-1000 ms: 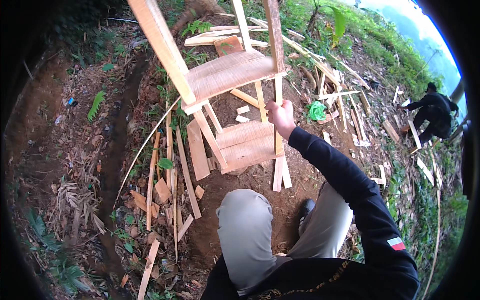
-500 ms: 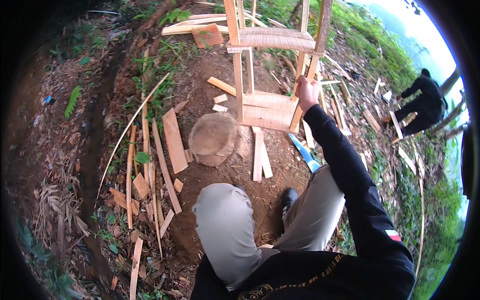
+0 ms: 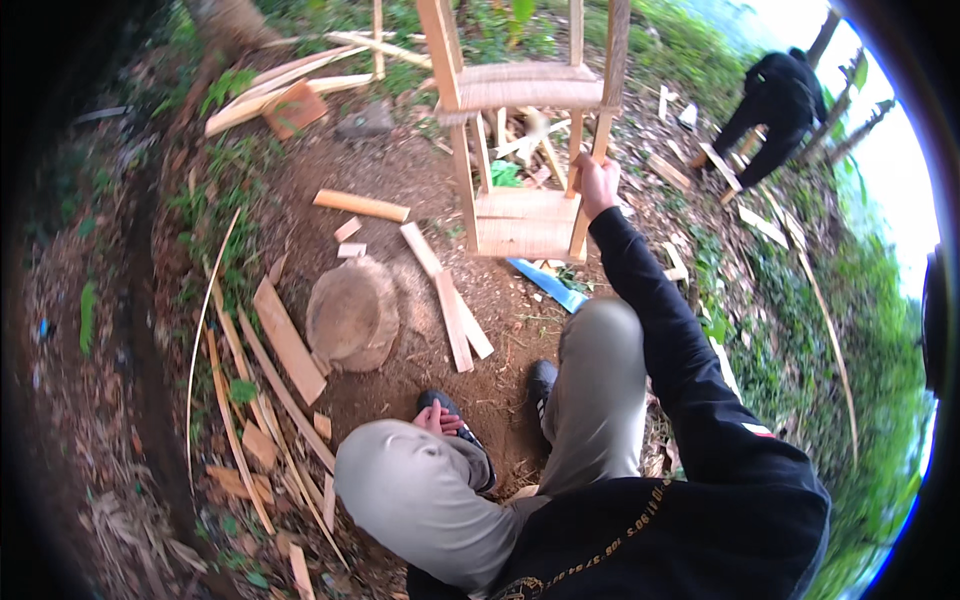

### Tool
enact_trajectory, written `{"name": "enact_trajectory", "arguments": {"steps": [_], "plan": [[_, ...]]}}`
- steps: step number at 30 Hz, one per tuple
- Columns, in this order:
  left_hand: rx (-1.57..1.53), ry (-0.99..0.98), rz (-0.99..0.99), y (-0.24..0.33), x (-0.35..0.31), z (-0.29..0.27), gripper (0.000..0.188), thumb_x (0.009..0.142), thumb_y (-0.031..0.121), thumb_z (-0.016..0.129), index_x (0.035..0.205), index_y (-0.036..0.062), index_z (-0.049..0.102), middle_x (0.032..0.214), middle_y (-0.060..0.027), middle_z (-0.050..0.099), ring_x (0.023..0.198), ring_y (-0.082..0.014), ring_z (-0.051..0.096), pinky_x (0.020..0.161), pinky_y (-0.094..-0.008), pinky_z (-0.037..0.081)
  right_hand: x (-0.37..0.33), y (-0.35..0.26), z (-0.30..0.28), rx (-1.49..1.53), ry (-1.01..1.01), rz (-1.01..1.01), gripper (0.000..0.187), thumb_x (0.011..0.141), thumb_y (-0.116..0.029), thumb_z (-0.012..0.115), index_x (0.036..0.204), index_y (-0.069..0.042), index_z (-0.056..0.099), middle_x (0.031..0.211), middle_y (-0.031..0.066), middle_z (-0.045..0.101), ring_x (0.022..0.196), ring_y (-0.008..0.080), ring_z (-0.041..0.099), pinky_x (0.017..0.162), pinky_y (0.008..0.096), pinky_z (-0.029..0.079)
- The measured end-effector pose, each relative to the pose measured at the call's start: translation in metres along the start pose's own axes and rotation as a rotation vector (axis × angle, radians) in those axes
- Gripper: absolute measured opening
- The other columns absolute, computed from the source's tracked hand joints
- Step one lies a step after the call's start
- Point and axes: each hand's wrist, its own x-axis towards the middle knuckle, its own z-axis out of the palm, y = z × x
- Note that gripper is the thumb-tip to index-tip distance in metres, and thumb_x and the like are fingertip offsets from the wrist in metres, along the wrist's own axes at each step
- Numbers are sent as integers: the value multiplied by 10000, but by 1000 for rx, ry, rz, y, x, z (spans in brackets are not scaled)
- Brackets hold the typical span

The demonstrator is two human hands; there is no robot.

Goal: The person assembles a wooden stool or small chair by hand in an outdoor setting. They fit wooden slats into the frame, adjust the legs, and test the stability of the structure. The person handles the wooden pieces directly without using visible tools.

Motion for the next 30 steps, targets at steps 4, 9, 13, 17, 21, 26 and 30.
{"name": "enact_trajectory", "arguments": {"steps": [4,9,13,17,21,26,30], "plan": [[26,41,27,1,0,7,455,964,490,516,969,35,524,881,-155,696,750,-262,721,523,-286,544,-35,39,-72,-14,161,39,174,821,-81,586,666,-3,570,540,6,482,425,93,431,401,266,315],[62,45,19,4,-1,6,409,980,436,513,973,28,524,877,-159,693,727,-249,718,477,-278,544,-85,74,-169,-60,316,110,151,800,-118,616,694,-10,628,533,-22,500,430,64,442,408,262,326],[139,8,22,2,-7,-2,412,963,451,541,1007,42,530,970,-140,675,829,-238,706,581,-289,573,-122,92,-253,-209,455,66,160,765,-135,641,709,14,629,557,11,531,501,112,475,489,308,375],[144,-101,-58,13,-15,-1,399,975,432,534,1053,41,556,1026,-102,652,957,-193,665,745,-304,558,-148,118,-352,-464,623,-33,193,756,-152,622,715,36,628,569,93,577,554,163,537,554,348,438],[116,-75,-50,-1,-20,-7,400,978,428,530,1070,40,559,1030,-95,652,965,-186,655,764,-304,548,-167,120,-433,-371,625,-30,69,836,-56,611,770,-50,593,722,-6,564,647,97,513,559,285,426],[15,21,-2,-4,-54,-30,401,981,424,524,1092,40,564,1034,-87,653,975,-177,644,787,-304,535,-160,127,-455,-283,735,36,109,850,-143,628,806,-49,662,680,-33,577,570,89,478,515,266,369],[-7,23,36,-13,-73,-29,403,984,420,520,1109,40,567,1038,-81,653,983,-169,635,806,-304,525,-164,165,-511,-613,852,-132,157,882,-153,590,925,-47,697,687,40,634,498,155,508,429,325,407]]}}
